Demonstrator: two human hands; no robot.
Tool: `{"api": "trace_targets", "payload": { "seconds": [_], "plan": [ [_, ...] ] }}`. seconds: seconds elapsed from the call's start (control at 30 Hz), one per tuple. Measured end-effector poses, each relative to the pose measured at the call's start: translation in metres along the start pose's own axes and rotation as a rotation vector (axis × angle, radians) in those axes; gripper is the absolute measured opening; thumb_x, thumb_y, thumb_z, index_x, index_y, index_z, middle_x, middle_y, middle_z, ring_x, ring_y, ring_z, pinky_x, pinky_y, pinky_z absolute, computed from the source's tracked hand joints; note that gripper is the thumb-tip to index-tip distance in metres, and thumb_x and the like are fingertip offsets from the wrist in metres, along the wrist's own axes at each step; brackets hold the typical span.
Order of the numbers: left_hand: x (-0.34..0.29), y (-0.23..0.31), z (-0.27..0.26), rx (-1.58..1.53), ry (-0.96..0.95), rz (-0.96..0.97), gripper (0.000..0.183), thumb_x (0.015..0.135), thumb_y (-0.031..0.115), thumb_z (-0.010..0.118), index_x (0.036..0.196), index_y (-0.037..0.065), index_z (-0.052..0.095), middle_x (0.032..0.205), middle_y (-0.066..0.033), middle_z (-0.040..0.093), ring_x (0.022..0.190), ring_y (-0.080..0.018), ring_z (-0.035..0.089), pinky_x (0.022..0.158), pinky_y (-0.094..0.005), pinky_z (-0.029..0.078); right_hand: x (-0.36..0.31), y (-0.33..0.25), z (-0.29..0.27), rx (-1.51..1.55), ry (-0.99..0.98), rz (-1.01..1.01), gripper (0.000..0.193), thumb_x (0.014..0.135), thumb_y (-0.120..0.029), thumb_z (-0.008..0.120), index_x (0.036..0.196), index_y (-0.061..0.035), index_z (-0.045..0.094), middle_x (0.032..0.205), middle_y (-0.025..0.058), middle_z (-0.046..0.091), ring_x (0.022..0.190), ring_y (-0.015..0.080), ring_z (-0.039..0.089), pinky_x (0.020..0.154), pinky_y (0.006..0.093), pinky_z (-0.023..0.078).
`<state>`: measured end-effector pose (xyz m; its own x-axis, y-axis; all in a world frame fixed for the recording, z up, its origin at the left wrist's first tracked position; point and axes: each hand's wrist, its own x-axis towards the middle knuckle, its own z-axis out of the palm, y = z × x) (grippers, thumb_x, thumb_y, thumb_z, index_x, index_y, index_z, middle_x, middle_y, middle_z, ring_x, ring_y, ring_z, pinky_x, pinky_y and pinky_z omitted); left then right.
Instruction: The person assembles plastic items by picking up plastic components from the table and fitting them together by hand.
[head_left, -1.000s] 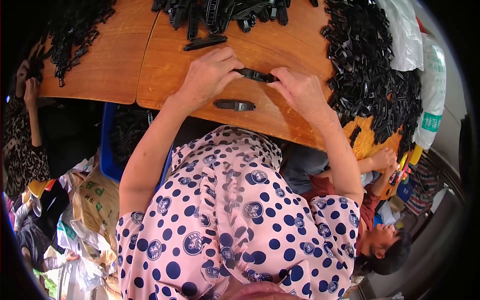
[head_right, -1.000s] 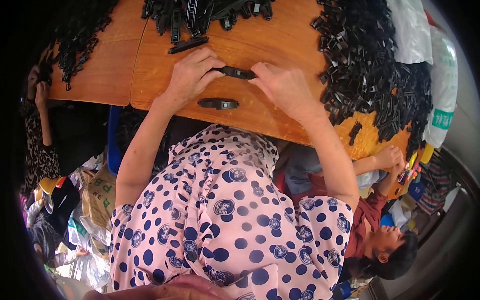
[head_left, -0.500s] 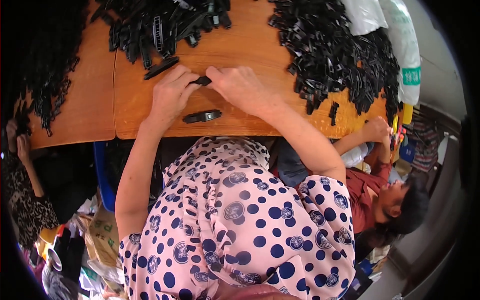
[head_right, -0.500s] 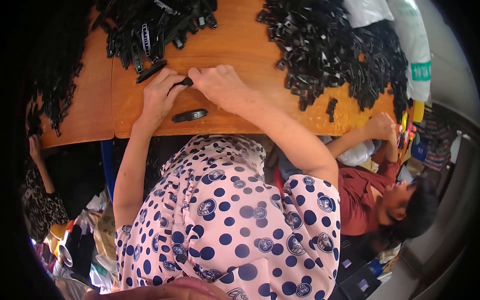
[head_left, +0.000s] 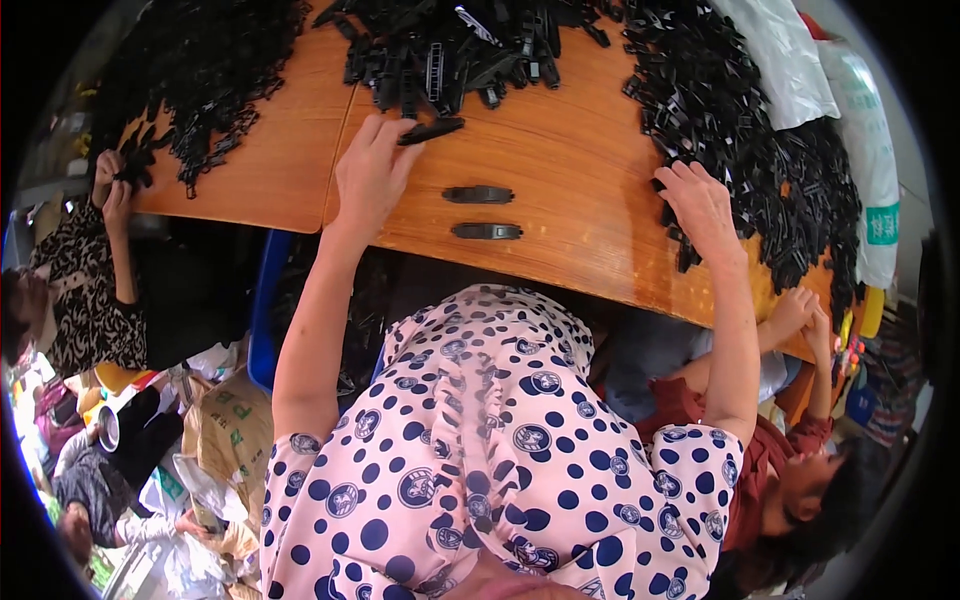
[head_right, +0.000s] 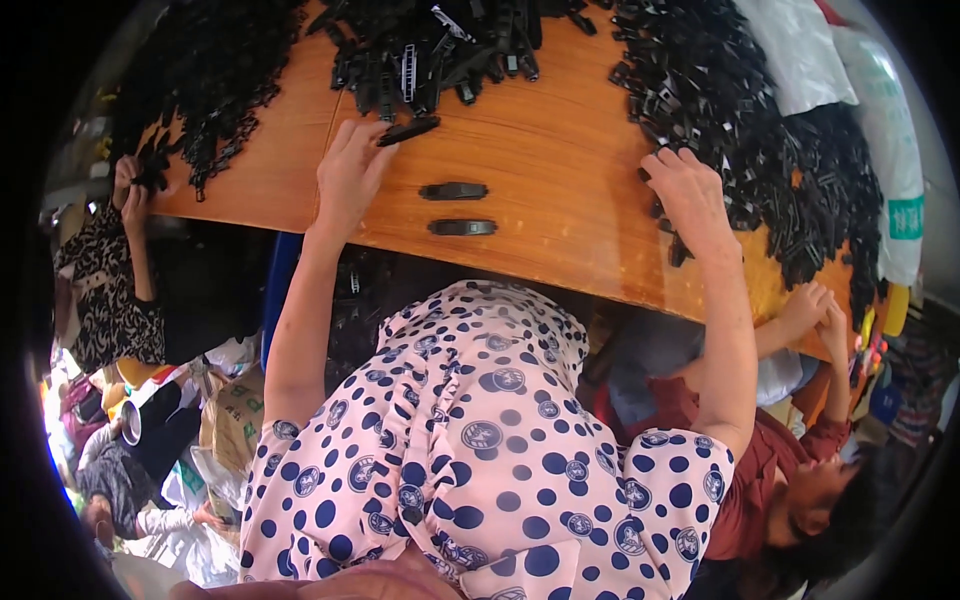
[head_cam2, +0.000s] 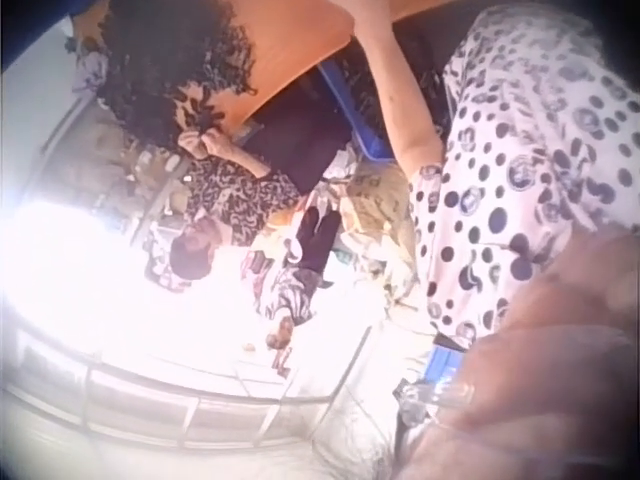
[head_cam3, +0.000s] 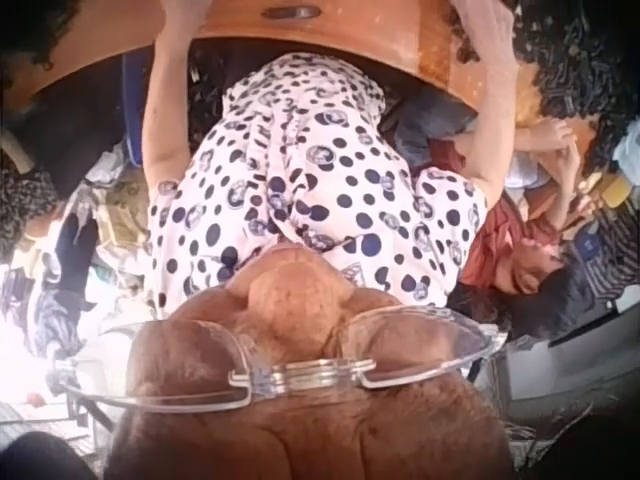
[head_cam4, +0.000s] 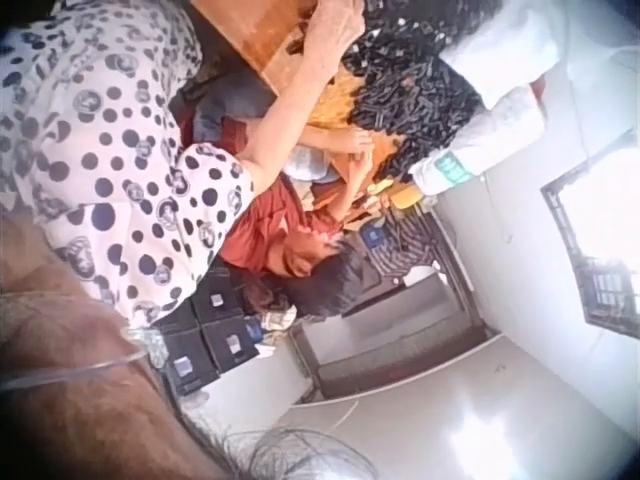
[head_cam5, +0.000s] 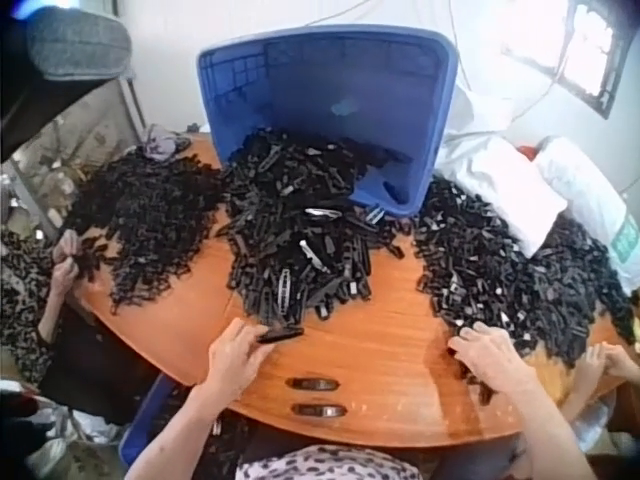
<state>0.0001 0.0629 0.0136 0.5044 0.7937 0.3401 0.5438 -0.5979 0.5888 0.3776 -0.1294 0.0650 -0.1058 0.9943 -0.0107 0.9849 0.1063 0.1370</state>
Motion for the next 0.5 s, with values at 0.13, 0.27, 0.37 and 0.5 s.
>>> {"api": "trace_targets", "payload": {
  "seconds": [0.13,0.27,0.37,0.5],
  "plan": [
    [0.006,-0.002,0.018,0.185,-0.007,0.181,0.015,0.084,0.008,0.07,0.098,0.007,0.064,0.093,-0.0096,0.06,0.09,-0.0308,0.063,0.075,-0.0392,0.051,0.005,-0.005,0.005,0.171,0.034,0.049,0.024,0.083,-0.012,0.072,0.104,-0.0078,0.063,0.094,0.0071,0.064,0.093,0.0275,0.065,0.075,0.0387,0.054],
    [0.003,0.021,0.036,0.156,-0.107,0.315,0.016,0.082,0.009,0.072,0.095,0.007,0.062,0.096,-0.0085,0.06,0.091,-0.0298,0.061,0.076,-0.0387,0.051,0.009,-0.008,0.014,0.25,0.047,0.04,0.023,0.086,-0.017,0.072,0.105,-0.0071,0.062,0.096,0.0094,0.065,0.091,0.03,0.067,0.073,0.0406,0.054],
    [0.007,0.031,0.035,0.084,-0.184,0.444,0.021,0.081,0.011,0.074,0.096,0.006,0.062,0.098,-0.0074,0.06,0.092,-0.0286,0.061,0.078,-0.0389,0.051,0.007,-0.008,0.024,0.332,0.089,0.117,0.023,0.089,-0.02,0.071,0.105,-0.0063,0.062,0.096,0.0109,0.068,0.089,0.032,0.068,0.072,0.0413,0.054],
    [0.005,0.032,0.031,0.053,-0.228,0.552,0.024,0.08,0.013,0.076,0.098,0.005,0.063,0.099,-0.0064,0.06,0.092,-0.0283,0.06,0.08,-0.0397,0.051,0.008,-0.014,0.037,0.427,0.142,0.194,0.024,0.089,-0.024,0.072,0.103,-0.0057,0.063,0.093,0.0117,0.07,0.084,0.0334,0.068,0.069,0.0418,0.054]
  ]
}}
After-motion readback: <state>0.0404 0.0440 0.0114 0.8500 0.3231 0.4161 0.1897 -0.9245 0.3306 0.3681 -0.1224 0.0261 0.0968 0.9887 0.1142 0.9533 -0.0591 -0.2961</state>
